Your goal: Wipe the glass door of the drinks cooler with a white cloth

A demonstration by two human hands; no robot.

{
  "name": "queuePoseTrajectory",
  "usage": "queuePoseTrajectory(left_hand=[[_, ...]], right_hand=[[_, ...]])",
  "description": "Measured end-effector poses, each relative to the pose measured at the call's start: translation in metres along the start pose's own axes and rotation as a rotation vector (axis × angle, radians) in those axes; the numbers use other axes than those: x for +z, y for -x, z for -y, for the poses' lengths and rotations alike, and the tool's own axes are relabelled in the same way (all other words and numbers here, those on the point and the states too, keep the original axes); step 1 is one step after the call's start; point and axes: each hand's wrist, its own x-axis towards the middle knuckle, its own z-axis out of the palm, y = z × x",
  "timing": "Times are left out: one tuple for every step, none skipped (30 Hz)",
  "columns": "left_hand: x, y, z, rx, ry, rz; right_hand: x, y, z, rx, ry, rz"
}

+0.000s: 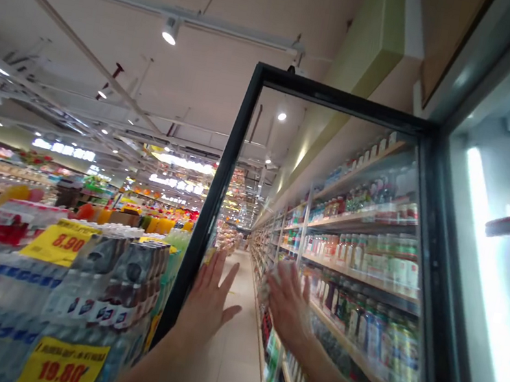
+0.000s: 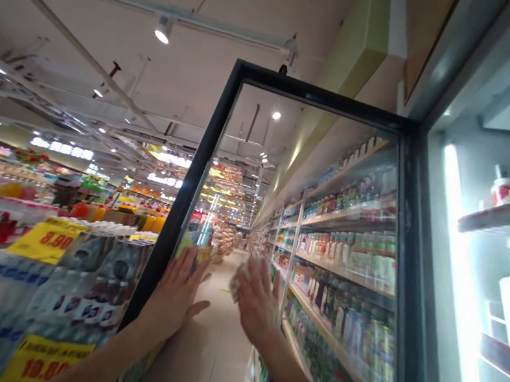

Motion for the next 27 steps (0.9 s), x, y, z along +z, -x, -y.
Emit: queuePoseTrajectory(left_hand=[[0.001,-0.001,0.0,0.0,-0.005,0.0],[0.002,-0.001,0.001,0.001,-0.007,-0.003],[0.002,-0.001,0.001,0.0,-0.008,-0.005],[0.004,-0.002,0.001,0.0,-0.009,-0.002],[0.005,-0.001,-0.001,-0.001,-0.011,0.005],[0.006,0.0,-0.003,-0.008,-0.015,0.016],[0.007,0.003,-0.006,-0.018,-0.023,0.028],[0.009,0.006,-0.011,-0.026,-0.031,0.043],[0.01,0.011,-0.016,-0.031,-0.04,0.058],[0.011,0.016,-0.021,-0.029,-0.048,0.067],[0.011,0.021,-0.026,-0.019,-0.054,0.068],[0.012,0.026,-0.031,-0.006,-0.057,0.067],[0.011,0.031,-0.035,0.006,-0.056,0.071],[0.011,0.034,-0.038,0.012,-0.052,0.08],[0.01,0.036,-0.04,0.011,-0.047,0.094],[0.01,0.037,-0.041,0.001,-0.043,0.112],[0.009,0.037,-0.042,-0.012,-0.039,0.135],[0.009,0.037,-0.042,-0.025,-0.037,0.156],[0.008,0.036,-0.042,-0.033,-0.036,0.166],[0.008,0.035,-0.042,-0.035,-0.036,0.168],[0.008,0.035,-0.042,-0.032,-0.039,0.165],[0.008,0.035,-0.042,-0.026,-0.043,0.164],[0.009,0.034,-0.042,-0.022,-0.052,0.167],[0.009,0.034,-0.042,-0.022,-0.063,0.169],[0.009,0.035,-0.042,-0.022,-0.074,0.173],[0.01,0.035,-0.042,-0.024,-0.084,0.18],[0.01,0.035,-0.042,-0.023,-0.09,0.184]], right_hand=[[-0.001,0.013,0.002,-0.047,-0.006,0.018],[-0.002,0.024,0.0,-0.028,0.006,0.023],[-0.004,0.032,-0.006,0.062,0.036,0.006],[-0.005,0.038,-0.012,0.206,0.079,-0.025],[-0.007,0.04,-0.019,0.361,0.122,-0.056],[-0.007,0.042,-0.023,0.478,0.147,-0.071],[-0.007,0.042,-0.023,0.523,0.145,-0.069],[-0.007,0.042,-0.021,0.487,0.115,-0.049],[-0.006,0.043,-0.015,0.388,0.069,-0.016],[-0.004,0.045,-0.009,0.267,0.021,0.018],[-0.003,0.046,-0.004,0.173,-0.015,0.039],[-0.003,0.048,0.0,0.129,-0.028,0.044],[-0.003,0.05,0.001,0.155,-0.013,0.027],[-0.003,0.051,0.0,0.243,0.024,-0.009],[-0.003,0.052,-0.001,0.358,0.072,-0.054],[-0.003,0.052,-0.003,0.455,0.114,-0.098],[-0.004,0.053,-0.003,0.506,0.134,-0.123],[-0.004,0.054,-0.002,0.491,0.125,-0.12],[-0.004,0.057,-0.001,0.418,0.091,-0.093],[-0.005,0.06,0.0,0.315,0.047,-0.05],[-0.005,0.064,0.0,0.225,0.01,-0.009],[-0.006,0.069,-0.001,0.186,-0.004,0.017],[-0.007,0.074,-0.005,0.214,0.011,0.018],[-0.007,0.078,-0.008,0.3,0.049,-0.007],[-0.007,0.081,-0.012,0.42,0.094,-0.043],[-0.007,0.084,-0.014,0.524,0.128,-0.073],[-0.006,0.086,-0.013,0.579,0.138,-0.088]])
